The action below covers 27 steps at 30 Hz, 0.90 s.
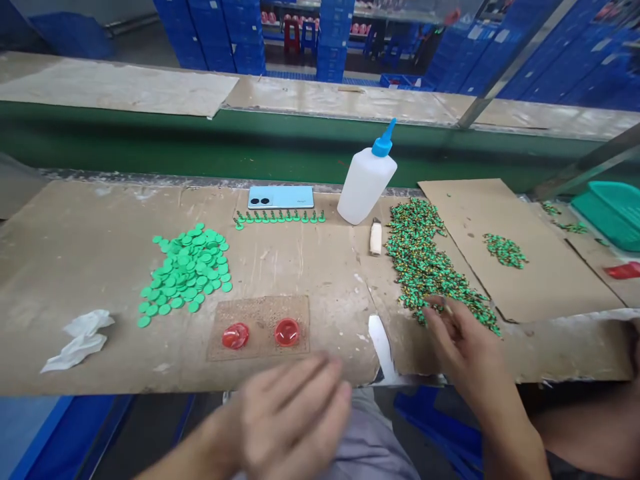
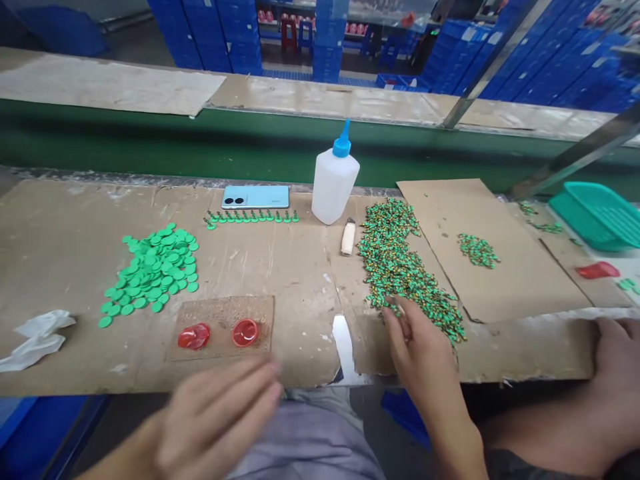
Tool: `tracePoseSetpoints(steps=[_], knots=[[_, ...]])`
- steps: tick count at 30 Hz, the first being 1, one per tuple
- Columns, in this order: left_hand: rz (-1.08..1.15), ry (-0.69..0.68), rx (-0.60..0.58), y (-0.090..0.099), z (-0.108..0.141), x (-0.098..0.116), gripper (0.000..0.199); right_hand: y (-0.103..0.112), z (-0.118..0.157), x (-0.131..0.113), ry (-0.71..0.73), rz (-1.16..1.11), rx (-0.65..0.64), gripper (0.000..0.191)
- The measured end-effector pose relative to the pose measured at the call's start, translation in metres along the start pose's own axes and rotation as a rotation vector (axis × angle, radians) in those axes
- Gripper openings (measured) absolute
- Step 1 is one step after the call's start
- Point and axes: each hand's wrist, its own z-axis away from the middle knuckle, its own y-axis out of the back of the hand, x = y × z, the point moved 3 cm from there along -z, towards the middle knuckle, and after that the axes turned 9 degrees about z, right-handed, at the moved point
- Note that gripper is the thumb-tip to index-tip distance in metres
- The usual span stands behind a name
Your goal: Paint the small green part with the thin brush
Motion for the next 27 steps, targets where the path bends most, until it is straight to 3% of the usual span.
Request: tracePoseSetpoints(steps=[1, 3, 5, 9, 13, 18, 22, 27], knots=[[-0.057, -0.155, -0.078, -0.022, -0.001, 0.016, 0.028, -0.007, -0.005, -0.001, 0.003, 0.042, -0.029, 0.038], [-0.102, -0.128, -0.121, -0.054, -0.004, 0.024, 0.029, -0.018, -0.013, -0.004, 0.018, 0.116, -0.086, 0.037], [-0.123, -0.096, -0.125, -0.07, -0.004, 0.019, 0.024, -0.026, -0.018, -0.005, 0.038, 0.183, -0.136, 0.037], [-0.081, -0.034, -0.184, -0.066, 0.007, 0.008, 0.015, -0.028, -0.02, -0.007, 0.05, 0.275, -0.179, 0.033], [-0.019, 0.095, -0.189, -0.056, 0.018, 0.013, 0.019, -0.029, -0.02, -0.007, 0.068, 0.301, -0.191, 0.034], [-0.02, 0.351, -0.092, -0.073, 0.019, 0.019, 0.018, -0.029, -0.024, -0.007, 0.072, 0.263, -0.15, 0.042], [0.009, 0.477, -0.062, -0.086, 0.016, 0.02, 0.019, -0.017, -0.02, -0.014, 0.091, 0.097, -0.091, 0.04], [0.117, 0.545, -0.081, -0.081, 0.015, 0.019, 0.024, -0.007, 0.005, -0.032, -0.073, -0.398, -0.234, 0.023]])
